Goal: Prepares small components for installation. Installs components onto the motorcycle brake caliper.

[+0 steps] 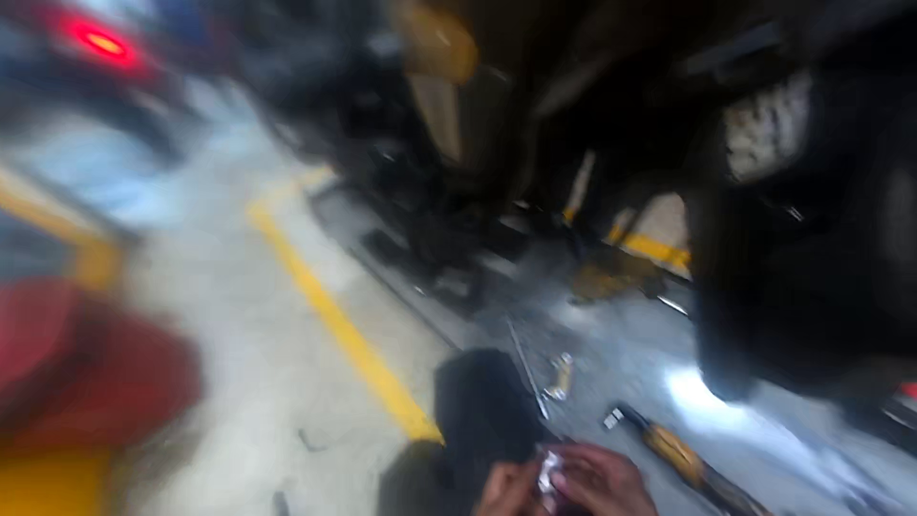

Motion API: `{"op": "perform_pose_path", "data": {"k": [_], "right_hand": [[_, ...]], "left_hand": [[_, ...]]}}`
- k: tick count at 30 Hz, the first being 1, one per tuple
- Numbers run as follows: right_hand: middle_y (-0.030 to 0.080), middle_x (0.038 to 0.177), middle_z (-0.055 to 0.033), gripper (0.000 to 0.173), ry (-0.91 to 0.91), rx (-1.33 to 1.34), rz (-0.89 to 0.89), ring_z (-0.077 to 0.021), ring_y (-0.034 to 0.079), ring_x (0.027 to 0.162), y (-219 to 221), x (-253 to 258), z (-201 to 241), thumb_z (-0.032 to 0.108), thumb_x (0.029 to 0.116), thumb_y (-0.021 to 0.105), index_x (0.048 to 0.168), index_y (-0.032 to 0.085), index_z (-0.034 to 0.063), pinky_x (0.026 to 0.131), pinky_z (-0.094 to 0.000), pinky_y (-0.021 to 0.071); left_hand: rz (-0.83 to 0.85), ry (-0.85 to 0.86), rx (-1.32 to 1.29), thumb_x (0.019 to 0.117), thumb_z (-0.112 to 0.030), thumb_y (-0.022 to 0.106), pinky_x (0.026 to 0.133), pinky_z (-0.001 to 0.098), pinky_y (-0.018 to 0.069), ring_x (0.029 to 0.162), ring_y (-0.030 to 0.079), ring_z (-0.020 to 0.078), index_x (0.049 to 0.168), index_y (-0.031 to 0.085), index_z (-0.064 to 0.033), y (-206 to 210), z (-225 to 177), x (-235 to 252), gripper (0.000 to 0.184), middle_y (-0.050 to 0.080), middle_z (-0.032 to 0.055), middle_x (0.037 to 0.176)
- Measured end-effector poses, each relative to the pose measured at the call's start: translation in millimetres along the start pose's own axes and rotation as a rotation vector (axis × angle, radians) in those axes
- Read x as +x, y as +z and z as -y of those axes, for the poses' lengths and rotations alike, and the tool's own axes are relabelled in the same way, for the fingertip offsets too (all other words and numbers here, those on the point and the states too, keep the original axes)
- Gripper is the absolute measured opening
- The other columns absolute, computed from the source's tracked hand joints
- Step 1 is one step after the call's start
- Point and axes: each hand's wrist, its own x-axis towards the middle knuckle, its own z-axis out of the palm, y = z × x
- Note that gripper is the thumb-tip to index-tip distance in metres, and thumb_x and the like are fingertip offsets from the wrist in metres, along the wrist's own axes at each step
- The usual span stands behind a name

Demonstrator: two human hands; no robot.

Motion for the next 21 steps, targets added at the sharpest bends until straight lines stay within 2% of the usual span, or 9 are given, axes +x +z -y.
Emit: {"op": "perform_pose_path", "data": {"k": [2, 5, 9, 12, 16, 19, 21], "right_hand": [[0.077, 0.099, -0.0073, 0.028, 0.033, 0.096, 0.033, -0.0162, 0.075, 0.083, 0, -1, 5, -0.004, 0.0857, 0.071, 0.114, 0.072, -0.0022, 0.074, -0.0348, 0.0648], [0.077, 0.1, -0.0071, 0.025, 0.026, 0.187, 0.075, -0.0144, 0.074, 0.084, 0, -3, -1, 0.0, 0.0872, 0.073, 0.113, 0.072, -0.0016, 0.075, -0.0325, 0.064], [0.076, 0.097, -0.0091, 0.024, 0.037, 0.229, 0.051, -0.017, 0.075, 0.083, 5, -3, -2, -0.002, 0.0866, 0.073, 0.11, 0.072, -0.0029, 0.075, -0.0349, 0.0649], [0.076, 0.098, -0.0088, 0.025, 0.039, 0.24, 0.058, -0.0172, 0.075, 0.084, 5, -2, -5, -0.004, 0.0857, 0.074, 0.111, 0.072, -0.0028, 0.076, -0.0351, 0.0652], [0.076, 0.094, -0.0093, 0.022, -0.008, 0.205, 0.052, -0.0169, 0.075, 0.078, 7, -2, -8, -0.003, 0.0846, 0.077, 0.107, 0.073, -0.0029, 0.07, -0.0337, 0.0654], [0.075, 0.09, -0.0069, 0.02, -0.053, 0.128, 0.033, -0.0149, 0.073, 0.073, 7, -3, -8, -0.001, 0.083, 0.078, 0.102, 0.072, -0.0018, 0.067, -0.0324, 0.0649], [0.073, 0.087, -0.0025, 0.023, -0.096, 0.011, 0.032, -0.0109, 0.071, 0.071, 6, -3, -8, 0.001, 0.0795, 0.077, 0.101, 0.07, 0.0021, 0.064, -0.0286, 0.0627]], "left_hand": [[0.015, -0.014, -0.021, 0.0838, -0.002, 0.076, 0.076, 0.025, 0.0616, 0.084, 0.069, 0.0098, 0.121, 0.069, 0.0095, -4, -1, 0, 0.04, 0.069, 0.0146, 0.104], [0.041, -0.008, -0.041, 0.0805, -0.004, 0.08, 0.074, 0.0236, 0.0618, 0.083, 0.068, 0.0086, 0.121, 0.069, 0.009, -9, -3, -2, 0.044, 0.066, 0.0142, 0.106], [0.089, -0.023, -0.091, 0.0888, -0.005, 0.073, 0.077, 0.0231, 0.0621, 0.088, 0.068, 0.0088, 0.123, 0.069, 0.0088, -15, -3, -1, 0.038, 0.065, 0.0136, 0.109], [0.103, -0.035, -0.1, 0.0909, -0.003, 0.069, 0.078, 0.0216, 0.0614, 0.089, 0.068, 0.0082, 0.123, 0.068, 0.0096, -17, -4, 0, 0.035, 0.065, 0.0136, 0.108], [0.086, -0.017, -0.076, 0.0954, -0.004, 0.064, 0.082, 0.0208, 0.0602, 0.093, 0.067, 0.0079, 0.12, 0.071, 0.0074, -17, -2, 1, 0.028, 0.068, 0.0114, 0.107], [0.057, 0.093, 0.124, 0.0984, -0.006, 0.06, 0.085, 0.0228, 0.0608, 0.091, 0.072, 0.0081, 0.127, 0.065, 0.0102, -19, 2, 1, 0.034, 0.074, 0.0134, 0.106], [0.0, 0.213, 0.393, 0.0979, -0.008, 0.06, 0.079, 0.0252, 0.0613, 0.083, 0.073, 0.01, 0.126, 0.067, 0.0085, -20, 3, 2, 0.033, 0.077, 0.0124, 0.098]]}}
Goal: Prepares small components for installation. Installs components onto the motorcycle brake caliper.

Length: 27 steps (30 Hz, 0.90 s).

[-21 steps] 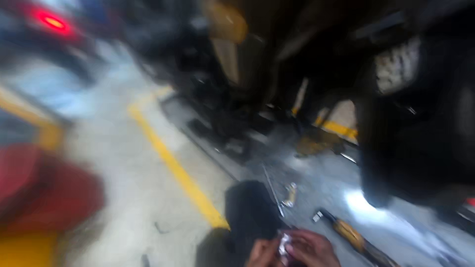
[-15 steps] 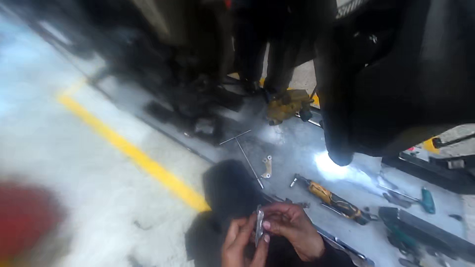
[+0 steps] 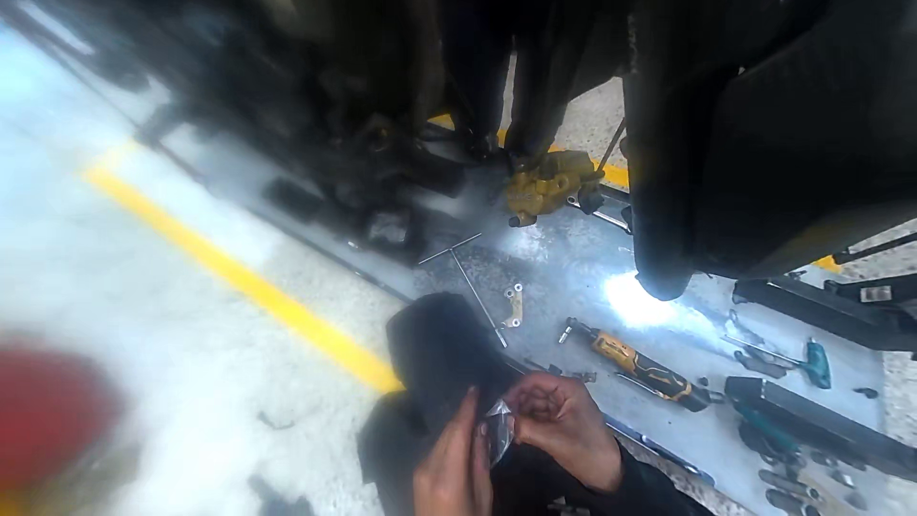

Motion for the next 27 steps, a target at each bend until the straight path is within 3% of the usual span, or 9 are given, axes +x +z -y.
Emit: {"op": "perform_pose_path", "data": {"k": [6, 11, 14, 16, 18, 20, 22, 24, 27], "right_hand": [[0.062, 0.077, 0.0028, 0.036, -0.134, -0.407, 0.03, -0.0059, 0.059, 0.062, 3, -3, -5, 0.012, 0.0816, 0.073, 0.115, 0.062, 0.0059, 0.055, -0.0243, 0.0521], [0.062, 0.074, 0.0002, 0.044, -0.18, -0.323, 0.286, -0.0069, 0.057, 0.058, -3, -6, 8, 0.004, 0.0799, 0.073, 0.122, 0.059, 0.0035, 0.052, -0.0244, 0.0503], [0.067, 0.091, -0.0005, 0.043, -0.268, -0.227, 0.043, -0.0075, 0.065, 0.076, -9, -3, -2, 0.015, 0.0873, 0.074, 0.126, 0.059, 0.0033, 0.067, -0.0265, 0.0584], [0.068, 0.112, -0.0065, 0.052, -0.119, -0.193, -0.092, -0.017, 0.069, 0.098, -18, 7, -24, 0.035, 0.0944, 0.071, 0.134, 0.055, 0.0051, 0.082, -0.0346, 0.0609], [0.065, 0.131, -0.0096, 0.064, 0.127, 0.052, 0.076, -0.0221, 0.067, 0.113, -23, 12, -34, 0.049, 0.1007, 0.056, 0.146, 0.045, 0.0043, 0.092, -0.0403, 0.0589], [0.067, 0.13, -0.0107, 0.071, 0.248, 0.33, 0.284, -0.0262, 0.072, 0.104, -18, 5, -32, 0.062, 0.0998, 0.051, 0.148, 0.044, 0.0102, 0.081, -0.0438, 0.0626], [0.072, 0.12, -0.0098, 0.052, 0.243, 0.423, 0.396, -0.025, 0.075, 0.094, -11, -3, -28, 0.05, 0.1027, 0.055, 0.138, 0.055, 0.0113, 0.071, -0.0417, 0.0643], [0.075, 0.106, -0.006, 0.024, 0.17, 0.365, 0.367, -0.0185, 0.074, 0.084, -7, -5, -23, 0.017, 0.1026, 0.059, 0.123, 0.065, 0.0062, 0.067, -0.0368, 0.0642], [0.076, 0.092, -0.0019, 0.017, 0.138, 0.22, 0.224, -0.0115, 0.072, 0.072, -8, -4, -14, 0.004, 0.0944, 0.068, 0.111, 0.068, 0.003, 0.059, -0.0298, 0.0618]], "left_hand": [[0.056, -0.023, 0.128, 0.0809, -0.012, 0.074, 0.065, 0.0325, 0.0629, 0.073, 0.073, 0.0158, 0.114, 0.069, 0.0025, 8, -8, -1, 0.036, 0.074, 0.0099, 0.091], [-0.06, 0.024, 0.103, 0.0835, -0.008, 0.063, 0.067, 0.025, 0.0583, 0.082, 0.068, 0.0142, 0.085, 0.06, -0.0033, -4, 15, 0, 0.006, 0.068, 0.0141, 0.101], [-0.115, 0.037, -0.204, 0.09, -0.008, 0.064, 0.078, 0.0206, 0.0592, 0.095, 0.069, 0.0104, 0.075, 0.056, -0.0065, -13, 22, 1, 0.017, 0.069, 0.0125, 0.115], [-0.1, -0.076, -0.532, 0.0903, -0.007, 0.071, 0.072, 0.0199, 0.0607, 0.092, 0.07, 0.0075, 0.081, 0.067, -0.0085, -23, 24, 0, 0.01, 0.069, 0.0082, 0.124], [-0.109, -0.206, -0.757, 0.089, -0.002, 0.074, 0.059, 0.0247, 0.063, 0.082, 0.073, 0.0107, 0.091, 0.079, -0.0065, -29, 24, 0, 0.006, 0.068, 0.0106, 0.129], [-0.119, -0.27, -0.811, 0.0907, 0.001, 0.07, 0.056, 0.0269, 0.0621, 0.078, 0.072, 0.0126, 0.095, 0.08, -0.0043, -30, 27, -1, 0.012, 0.067, 0.0137, 0.13], [-0.104, -0.29, -0.793, 0.0932, 0.0, 0.067, 0.059, 0.0264, 0.0622, 0.081, 0.072, 0.0127, 0.1, 0.08, -0.0041, -29, 28, -3, 0.015, 0.067, 0.014, 0.132], [-0.033, -0.288, -0.79, 0.0958, -0.003, 0.065, 0.063, 0.0251, 0.0618, 0.083, 0.071, 0.0104, 0.105, 0.081, -0.007, -28, 28, -5, 0.019, 0.067, 0.0109, 0.132], [0.166, -0.285, -0.747, 0.0964, -0.013, 0.068, 0.083, 0.0241, 0.0608, 0.099, 0.069, 0.0048, 0.106, 0.081, -0.0179, -34, 26, -6, 0.017, 0.07, -0.0024, 0.128]]}}
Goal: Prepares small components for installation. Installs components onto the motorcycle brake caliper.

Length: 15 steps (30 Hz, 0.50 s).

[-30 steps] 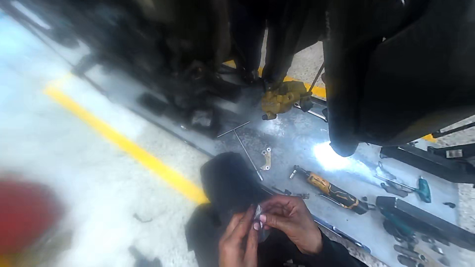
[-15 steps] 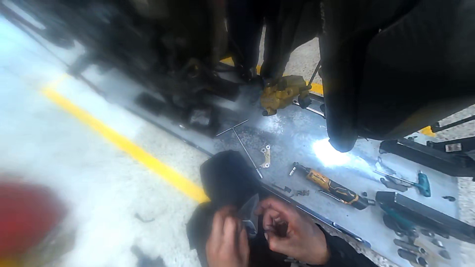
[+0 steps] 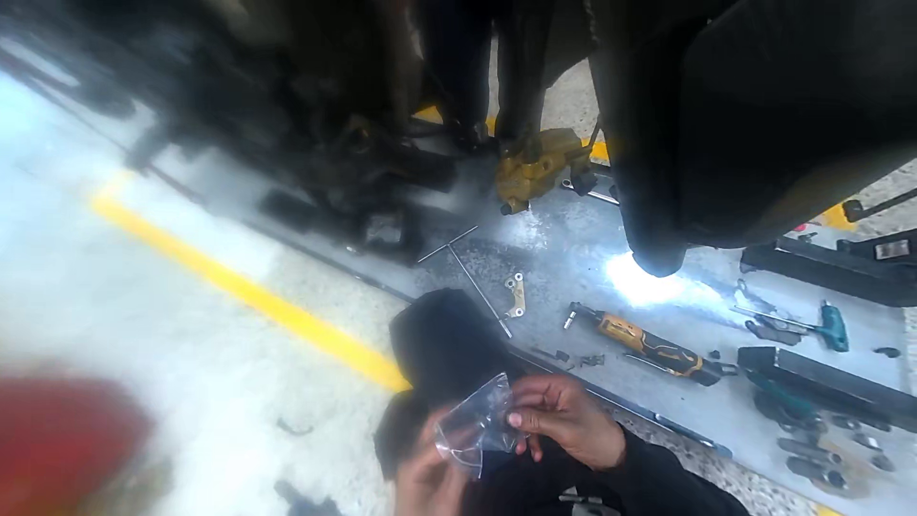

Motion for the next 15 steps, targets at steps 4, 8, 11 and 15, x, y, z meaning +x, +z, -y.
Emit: {"op": "perform_pose_path", "data": {"k": [4, 8, 11, 15], "right_hand": [[0.073, 0.086, 0.0018, 0.013, 0.05, -0.181, 0.02, -0.0078, 0.07, 0.07, -5, -3, 16, 0.011, 0.0944, 0.071, 0.106, 0.067, 0.0054, 0.06, -0.026, 0.0599], [0.071, 0.092, -0.0017, 0.02, 0.047, -0.267, 0.081, -0.0085, 0.069, 0.077, -7, -8, 20, 0.012, 0.095, 0.069, 0.113, 0.065, 0.0021, 0.069, -0.0276, 0.0604], [0.071, 0.102, -0.0112, 0.031, 0.015, -0.413, 0.141, -0.0145, 0.07, 0.088, -6, -12, 18, 0.01, 0.0952, 0.069, 0.123, 0.064, -0.003, 0.082, -0.0334, 0.0602], [0.072, 0.099, -0.0169, 0.028, -0.083, -0.584, 0.041, -0.0195, 0.071, 0.088, -25, -34, 11, 0.008, 0.0954, 0.068, 0.119, 0.067, -0.006, 0.084, -0.0374, 0.0592]], "left_hand": [[0.085, -0.059, 0.062, 0.0941, -0.014, 0.072, 0.087, 0.0248, 0.0612, 0.099, 0.071, 0.0025, 0.112, 0.078, -0.0175, 1, -4, 0, 0.019, 0.074, -0.0076, 0.116], [0.135, -0.075, 0.083, 0.0909, -0.015, 0.076, 0.082, 0.0249, 0.0625, 0.091, 0.072, 0.0028, 0.111, 0.078, -0.0173, 5, -4, 3, 0.021, 0.076, -0.0073, 0.109], [0.144, -0.034, 0.206, 0.0826, -0.004, 0.08, 0.087, 0.0251, 0.0619, 0.097, 0.072, 0.0047, 0.103, 0.077, -0.0036, 10, -1, 5, 0.02, 0.076, 0.0021, 0.11], [0.132, 0.089, 0.251, 0.0821, -0.005, 0.082, 0.091, 0.025, 0.0607, 0.102, 0.07, 0.0028, 0.098, 0.077, -0.0006, 31, 21, 7, 0.017, 0.075, 0.0027, 0.11]]}}
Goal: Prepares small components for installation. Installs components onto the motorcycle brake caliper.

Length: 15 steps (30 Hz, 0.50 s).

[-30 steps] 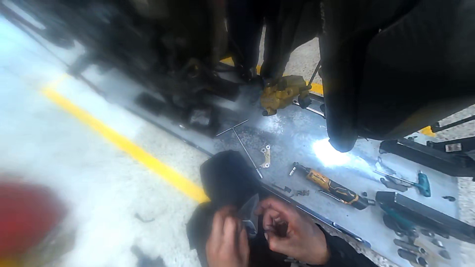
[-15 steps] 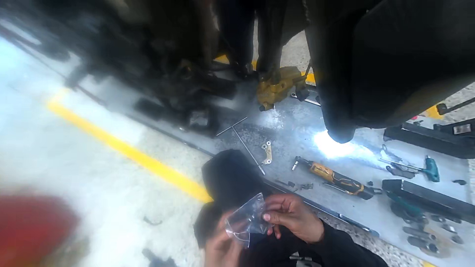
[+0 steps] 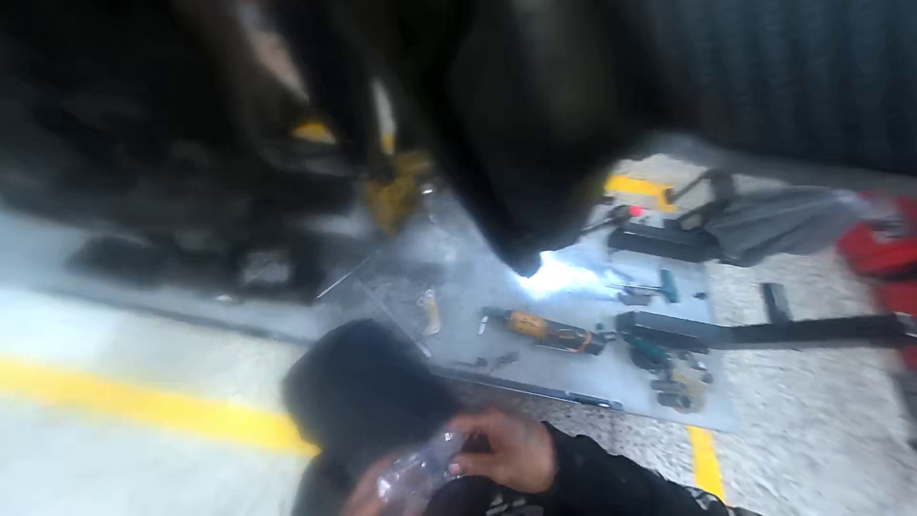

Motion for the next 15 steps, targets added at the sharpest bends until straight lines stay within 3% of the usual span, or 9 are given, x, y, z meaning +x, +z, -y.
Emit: {"op": "perform_pose_path", "data": {"k": [3, 6, 8, 10, 13, 15], "right_hand": [[0.073, 0.102, -0.0158, 0.03, 0.116, -0.018, -0.176, -0.0181, 0.072, 0.09, -35, -40, -26, 0.007, 0.093, 0.071, 0.12, 0.067, -0.0067, 0.085, -0.0368, 0.0604], [0.071, 0.108, -0.0163, 0.049, 0.533, -0.089, -0.433, -0.022, 0.072, 0.094, -95, -101, -74, 0.008, 0.0885, 0.076, 0.133, 0.058, -0.0043, 0.087, -0.0394, 0.0611], [0.069, 0.116, -0.0227, 0.057, 0.842, -0.316, -0.445, -0.034, 0.069, 0.106, -140, -142, -115, 0.011, 0.0883, 0.078, 0.14, 0.056, -0.0013, 0.098, -0.0516, 0.0539], [0.067, 0.122, -0.0261, 0.055, 1.043, -0.506, -0.445, -0.0438, 0.062, 0.118, -165, -173, -152, 0.016, 0.0859, 0.079, 0.135, 0.061, 0.0017, 0.105, -0.0629, 0.0451], [0.061, 0.134, -0.0287, 0.072, 1.23, -0.665, -0.562, -0.0502, 0.055, 0.127, -167, -181, -167, 0.028, 0.0842, 0.082, 0.146, 0.053, 0.0066, 0.106, -0.0685, 0.0407], [0.054, 0.142, -0.0321, 0.075, 1.229, -0.82, -0.651, -0.0542, 0.053, 0.128, -151, -165, -151, 0.027, 0.0869, 0.079, 0.151, 0.047, 0.0051, 0.102, -0.0716, 0.0424]], "left_hand": [[-0.071, -0.026, -0.085, 0.0858, 0.001, 0.075, 0.088, 0.025, 0.061, 0.101, 0.07, 0.0044, 0.1, 0.074, 0.005, 19, 11, 1, 0.015, 0.074, 0.006, 0.114], [-0.038, -0.118, -0.113, 0.0883, 0.005, 0.068, 0.081, 0.0276, 0.0631, 0.087, 0.072, 0.0057, 0.105, 0.066, 0.0131, 29, 8, 3, 0.019, 0.074, 0.0083, 0.105], [-0.027, -0.151, -0.096, 0.0868, 0.006, 0.069, 0.075, 0.0292, 0.0642, 0.078, 0.073, 0.0077, 0.106, 0.066, 0.0133, 30, 3, 3, 0.02, 0.076, 0.0071, 0.092], [-0.008, -0.131, -0.096, 0.0879, 0.005, 0.068, 0.074, 0.0276, 0.0637, 0.078, 0.072, 0.0063, 0.107, 0.067, 0.0124, 27, 5, 5, 0.021, 0.075, 0.0058, 0.09], [0.024, -0.085, -0.078, 0.0941, 0.002, 0.062, 0.081, 0.0269, 0.0624, 0.089, 0.071, 0.0078, 0.114, 0.07, 0.0118, 22, 14, 6, 0.024, 0.071, 0.0131, 0.105], [0.011, -0.099, -0.074, 0.094, 0.002, 0.061, 0.081, 0.0264, 0.0617, 0.089, 0.07, 0.007, 0.119, 0.066, 0.0135, 18, 12, 4, 0.028, 0.071, 0.0136, 0.107]]}}
